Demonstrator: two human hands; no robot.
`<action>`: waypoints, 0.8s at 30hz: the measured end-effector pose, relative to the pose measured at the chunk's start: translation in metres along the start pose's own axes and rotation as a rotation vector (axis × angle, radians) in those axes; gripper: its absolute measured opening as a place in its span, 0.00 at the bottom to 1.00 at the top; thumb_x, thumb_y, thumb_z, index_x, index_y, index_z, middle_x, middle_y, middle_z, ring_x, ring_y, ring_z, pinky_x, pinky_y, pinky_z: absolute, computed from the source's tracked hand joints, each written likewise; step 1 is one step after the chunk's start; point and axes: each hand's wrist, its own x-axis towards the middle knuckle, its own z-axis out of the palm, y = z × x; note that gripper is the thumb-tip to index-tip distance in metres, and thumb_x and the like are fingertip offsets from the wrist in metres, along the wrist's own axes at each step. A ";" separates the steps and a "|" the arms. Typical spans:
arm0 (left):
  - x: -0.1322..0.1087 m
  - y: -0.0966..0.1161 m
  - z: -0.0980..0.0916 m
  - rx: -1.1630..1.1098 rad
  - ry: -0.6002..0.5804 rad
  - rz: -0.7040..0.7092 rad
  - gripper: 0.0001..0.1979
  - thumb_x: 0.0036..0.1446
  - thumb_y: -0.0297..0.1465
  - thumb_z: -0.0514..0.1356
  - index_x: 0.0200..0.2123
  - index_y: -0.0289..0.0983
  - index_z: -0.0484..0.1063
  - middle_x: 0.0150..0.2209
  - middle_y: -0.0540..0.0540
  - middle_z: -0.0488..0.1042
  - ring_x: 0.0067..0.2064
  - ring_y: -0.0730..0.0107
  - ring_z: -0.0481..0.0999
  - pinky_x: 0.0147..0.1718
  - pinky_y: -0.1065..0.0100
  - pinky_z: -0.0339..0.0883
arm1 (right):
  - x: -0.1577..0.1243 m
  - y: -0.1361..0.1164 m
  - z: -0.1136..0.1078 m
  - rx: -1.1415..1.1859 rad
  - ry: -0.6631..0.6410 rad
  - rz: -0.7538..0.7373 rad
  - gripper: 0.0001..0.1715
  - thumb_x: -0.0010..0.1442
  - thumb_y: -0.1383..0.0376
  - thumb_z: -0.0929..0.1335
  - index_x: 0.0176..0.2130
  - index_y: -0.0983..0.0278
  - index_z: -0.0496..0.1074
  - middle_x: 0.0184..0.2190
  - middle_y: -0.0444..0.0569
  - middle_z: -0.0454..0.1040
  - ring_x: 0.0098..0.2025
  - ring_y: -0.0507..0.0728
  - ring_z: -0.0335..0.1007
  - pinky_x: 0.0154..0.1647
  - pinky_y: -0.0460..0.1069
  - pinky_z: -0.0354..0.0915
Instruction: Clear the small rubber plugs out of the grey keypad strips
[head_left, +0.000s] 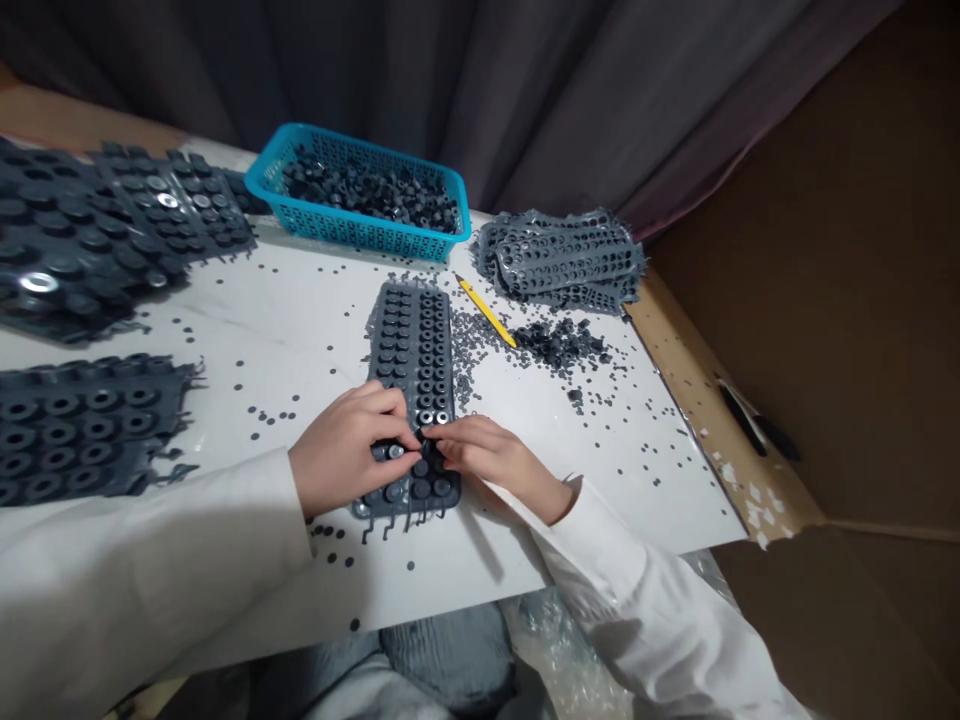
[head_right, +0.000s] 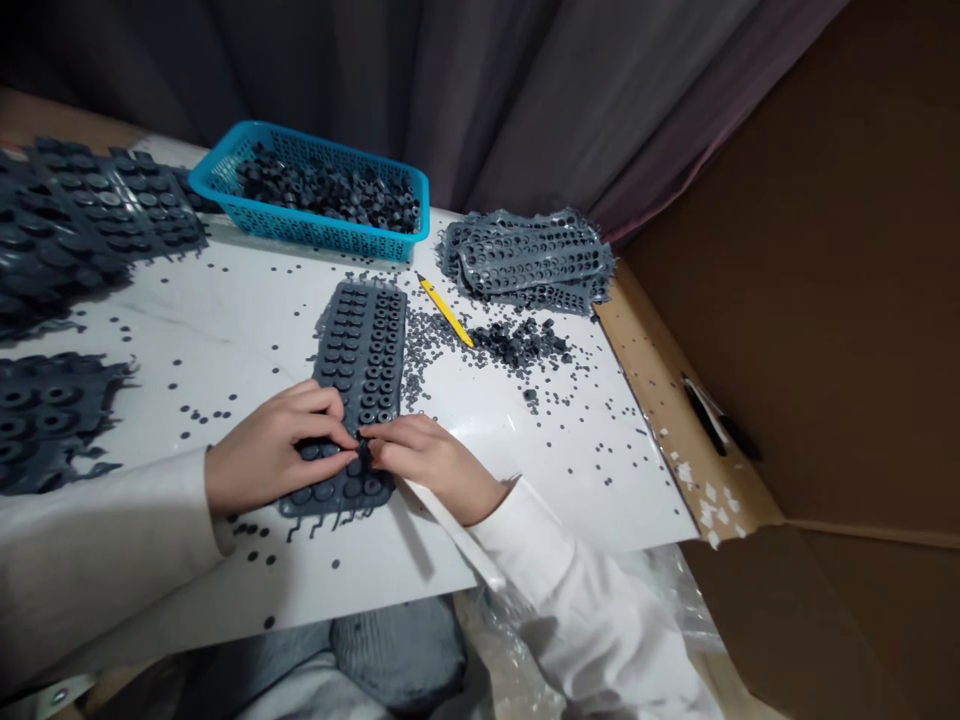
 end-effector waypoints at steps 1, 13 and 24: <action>0.000 0.000 0.000 0.003 0.002 0.000 0.07 0.56 0.31 0.59 0.29 0.39 0.76 0.29 0.48 0.68 0.35 0.66 0.66 0.35 0.65 0.61 | -0.001 0.000 0.001 -0.010 -0.013 0.026 0.08 0.65 0.69 0.62 0.42 0.63 0.70 0.47 0.54 0.76 0.45 0.56 0.73 0.46 0.53 0.72; -0.002 -0.001 0.000 0.020 0.013 0.020 0.06 0.55 0.34 0.59 0.32 0.38 0.74 0.32 0.47 0.69 0.37 0.64 0.66 0.38 0.63 0.62 | 0.000 -0.006 -0.015 0.438 0.316 0.478 0.07 0.65 0.63 0.64 0.42 0.63 0.68 0.50 0.57 0.74 0.52 0.58 0.73 0.50 0.56 0.70; -0.002 -0.001 0.002 0.038 0.036 0.047 0.09 0.59 0.34 0.57 0.31 0.40 0.77 0.30 0.47 0.70 0.35 0.66 0.66 0.36 0.63 0.61 | -0.004 -0.018 -0.007 0.457 0.096 0.300 0.07 0.64 0.63 0.65 0.38 0.64 0.71 0.43 0.57 0.77 0.50 0.57 0.72 0.50 0.55 0.69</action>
